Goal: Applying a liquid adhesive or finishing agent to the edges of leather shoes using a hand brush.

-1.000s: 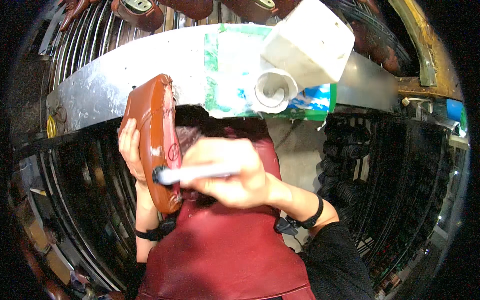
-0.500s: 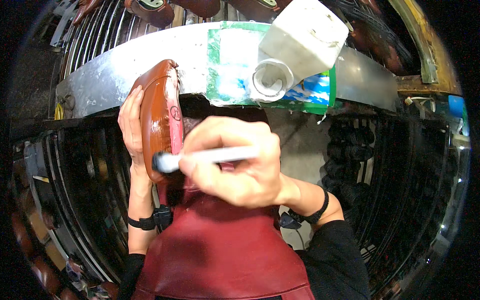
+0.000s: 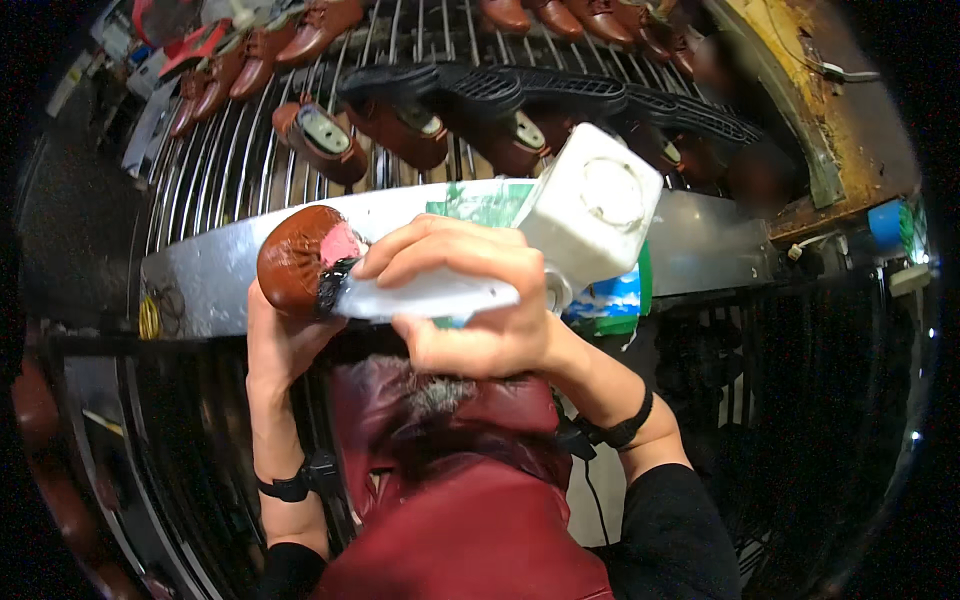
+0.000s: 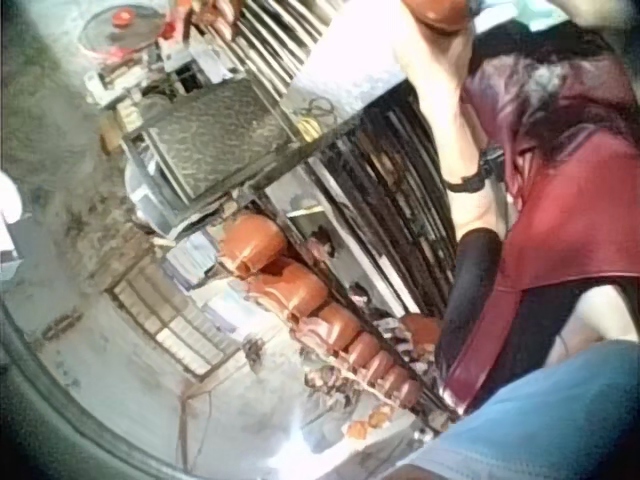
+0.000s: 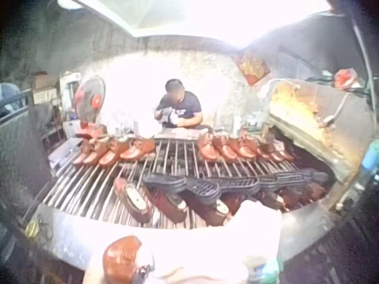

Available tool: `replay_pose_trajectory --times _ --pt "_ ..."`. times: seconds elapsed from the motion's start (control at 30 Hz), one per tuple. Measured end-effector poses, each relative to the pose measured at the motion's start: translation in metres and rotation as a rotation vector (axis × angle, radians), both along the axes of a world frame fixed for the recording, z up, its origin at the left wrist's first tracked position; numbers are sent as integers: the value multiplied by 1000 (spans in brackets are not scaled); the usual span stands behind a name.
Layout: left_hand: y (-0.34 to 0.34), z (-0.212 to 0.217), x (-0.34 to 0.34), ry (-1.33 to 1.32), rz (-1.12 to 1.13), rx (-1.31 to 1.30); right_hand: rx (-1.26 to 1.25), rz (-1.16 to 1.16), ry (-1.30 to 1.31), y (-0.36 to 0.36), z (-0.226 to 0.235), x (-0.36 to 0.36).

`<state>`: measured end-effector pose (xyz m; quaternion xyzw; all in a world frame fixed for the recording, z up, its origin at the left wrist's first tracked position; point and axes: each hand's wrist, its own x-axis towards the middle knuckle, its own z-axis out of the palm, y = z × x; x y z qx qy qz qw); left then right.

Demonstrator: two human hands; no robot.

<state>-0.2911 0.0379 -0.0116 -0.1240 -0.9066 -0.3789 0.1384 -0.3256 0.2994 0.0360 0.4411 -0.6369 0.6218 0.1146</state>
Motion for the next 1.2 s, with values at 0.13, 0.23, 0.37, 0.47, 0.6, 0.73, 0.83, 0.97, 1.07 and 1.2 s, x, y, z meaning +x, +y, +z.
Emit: replay_pose_trajectory --times 0.13,0.23,0.37,0.47,0.6,0.73,0.83,0.97,1.07,1.2 --pt "-38 -47 -21 -235 -7 570 55 -204 -254 11 -75 -4" --pt "-55 -79 -30 -259 129 848 -110 -420 -700 28 -88 39" --pt "-54 -85 2 -120 79 981 -258 -825 -569 62 -89 76" --pt "-38 -91 40 -286 97 994 -149 -979 -603 66 -105 81" --pt "-14 -100 90 -376 75 995 -305 -943 -831 51 -111 81" --pt "1 -91 109 -493 98 962 -636 -662 -1166 65 -85 86" --pt "2 -84 119 -523 80 977 -728 -368 -1164 57 -66 72" --pt "7 -82 121 -538 63 1103 -570 -243 -1162 39 -59 66" --pt "4 -87 120 -540 3 1219 -398 -301 -972 33 -60 86" --pt "3 -100 123 -553 -56 1375 -344 -276 -852 17 -73 124"
